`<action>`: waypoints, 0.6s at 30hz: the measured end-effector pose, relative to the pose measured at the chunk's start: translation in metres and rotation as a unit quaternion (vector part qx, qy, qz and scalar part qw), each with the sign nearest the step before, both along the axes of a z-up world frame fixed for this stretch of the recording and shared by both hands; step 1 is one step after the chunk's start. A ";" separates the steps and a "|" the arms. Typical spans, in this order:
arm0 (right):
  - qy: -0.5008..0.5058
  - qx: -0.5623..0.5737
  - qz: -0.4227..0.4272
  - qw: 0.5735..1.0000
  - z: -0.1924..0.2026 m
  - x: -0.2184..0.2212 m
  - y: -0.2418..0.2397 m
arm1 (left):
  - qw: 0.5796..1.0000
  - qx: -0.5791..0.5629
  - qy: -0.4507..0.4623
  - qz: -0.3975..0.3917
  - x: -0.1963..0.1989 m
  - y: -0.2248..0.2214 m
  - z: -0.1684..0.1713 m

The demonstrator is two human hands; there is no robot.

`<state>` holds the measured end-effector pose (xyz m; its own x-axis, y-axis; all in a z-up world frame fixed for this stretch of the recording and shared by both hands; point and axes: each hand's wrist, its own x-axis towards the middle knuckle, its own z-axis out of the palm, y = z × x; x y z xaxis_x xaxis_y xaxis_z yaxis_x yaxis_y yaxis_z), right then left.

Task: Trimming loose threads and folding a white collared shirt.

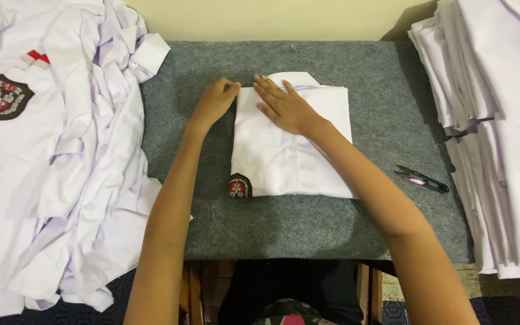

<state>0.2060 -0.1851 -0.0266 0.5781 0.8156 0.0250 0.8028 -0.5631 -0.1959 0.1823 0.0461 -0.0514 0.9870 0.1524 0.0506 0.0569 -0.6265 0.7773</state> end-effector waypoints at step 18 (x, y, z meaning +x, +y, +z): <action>0.021 0.016 -0.025 0.999 0.003 -0.013 -0.002 | 0.994 -0.096 -0.052 0.028 -0.002 0.005 -0.010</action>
